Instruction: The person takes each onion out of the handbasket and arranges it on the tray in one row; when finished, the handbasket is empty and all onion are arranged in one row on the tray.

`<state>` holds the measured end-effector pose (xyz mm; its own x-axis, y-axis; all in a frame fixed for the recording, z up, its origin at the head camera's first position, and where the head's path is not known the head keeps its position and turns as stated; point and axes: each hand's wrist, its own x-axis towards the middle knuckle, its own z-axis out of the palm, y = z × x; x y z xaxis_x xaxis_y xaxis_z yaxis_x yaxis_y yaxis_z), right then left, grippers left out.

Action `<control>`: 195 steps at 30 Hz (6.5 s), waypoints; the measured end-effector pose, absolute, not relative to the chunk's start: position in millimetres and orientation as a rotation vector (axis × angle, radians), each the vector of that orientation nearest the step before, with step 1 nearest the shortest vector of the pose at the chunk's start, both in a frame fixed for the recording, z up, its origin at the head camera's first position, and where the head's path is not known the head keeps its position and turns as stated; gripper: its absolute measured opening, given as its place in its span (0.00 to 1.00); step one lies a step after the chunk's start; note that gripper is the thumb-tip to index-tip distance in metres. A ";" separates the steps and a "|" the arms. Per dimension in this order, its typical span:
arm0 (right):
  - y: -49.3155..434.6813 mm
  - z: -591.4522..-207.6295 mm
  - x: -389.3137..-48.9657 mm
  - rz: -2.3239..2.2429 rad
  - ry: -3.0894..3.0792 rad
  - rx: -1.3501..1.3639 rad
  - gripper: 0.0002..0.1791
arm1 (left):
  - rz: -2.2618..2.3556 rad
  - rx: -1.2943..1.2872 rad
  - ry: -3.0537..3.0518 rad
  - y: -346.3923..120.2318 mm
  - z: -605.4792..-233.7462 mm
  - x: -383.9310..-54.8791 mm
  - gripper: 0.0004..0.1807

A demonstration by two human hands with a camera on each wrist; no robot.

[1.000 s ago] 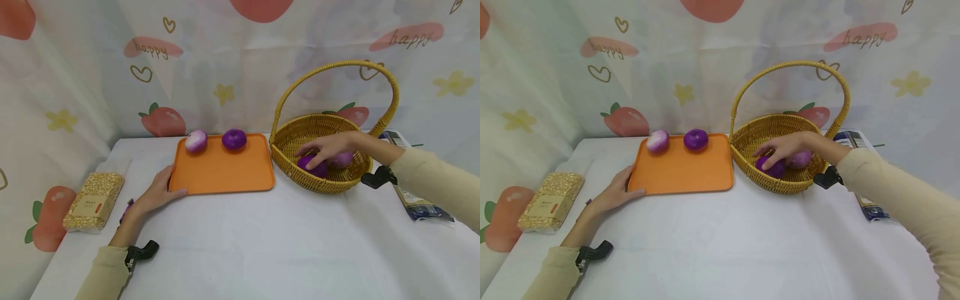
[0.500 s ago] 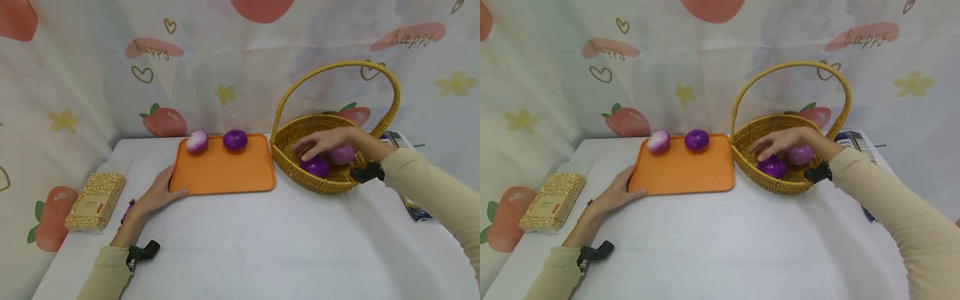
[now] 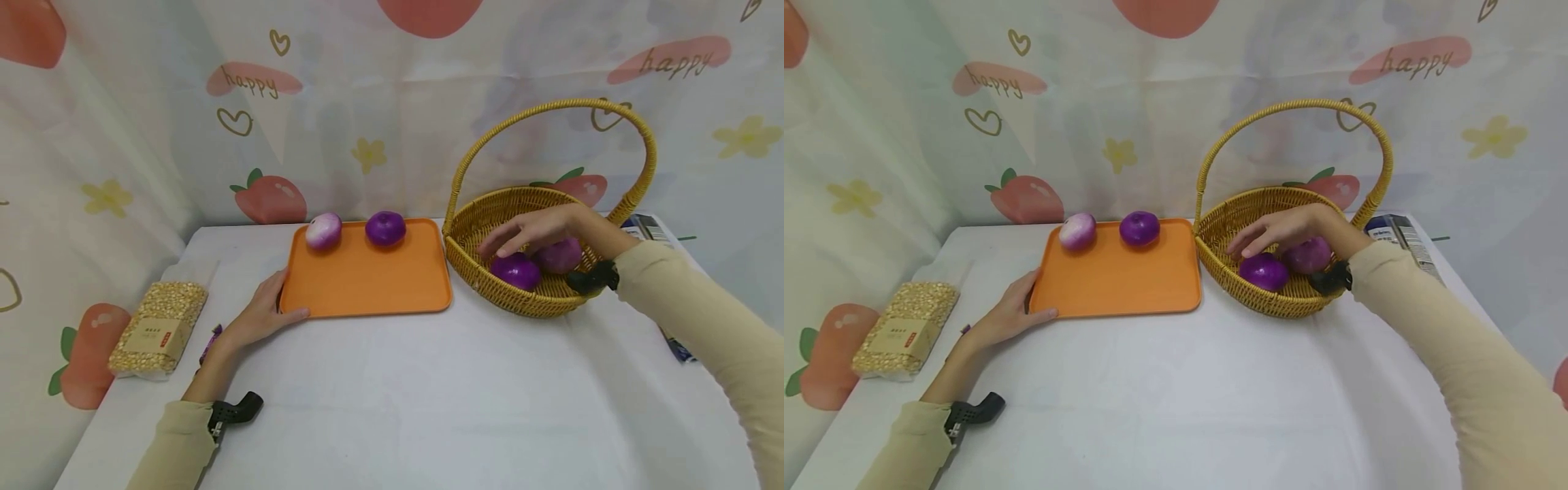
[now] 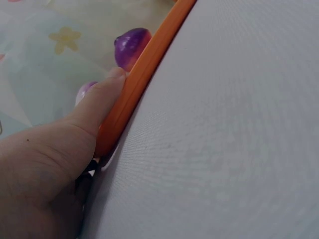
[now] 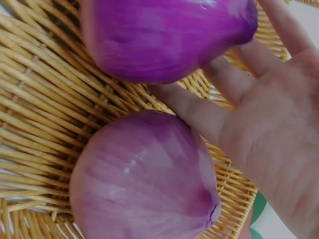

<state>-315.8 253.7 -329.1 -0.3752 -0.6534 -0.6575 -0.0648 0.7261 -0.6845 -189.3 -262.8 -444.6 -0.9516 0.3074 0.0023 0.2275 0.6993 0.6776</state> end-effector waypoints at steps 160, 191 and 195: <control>-39.7 -387.5 -268.1 -1.050 2.489 -0.797 0.37 | 1.134 0.510 2.799 -264.6 -444.9 -193.1 0.53; -22.1 -382.8 -244.2 -0.867 2.703 -0.879 0.40 | 1.120 0.521 2.807 -263.4 -445.8 -194.1 0.53; 8.8 -367.9 -228.7 -0.940 2.766 -0.950 0.36 | 1.125 0.514 2.813 -264.4 -446.6 -194.1 0.54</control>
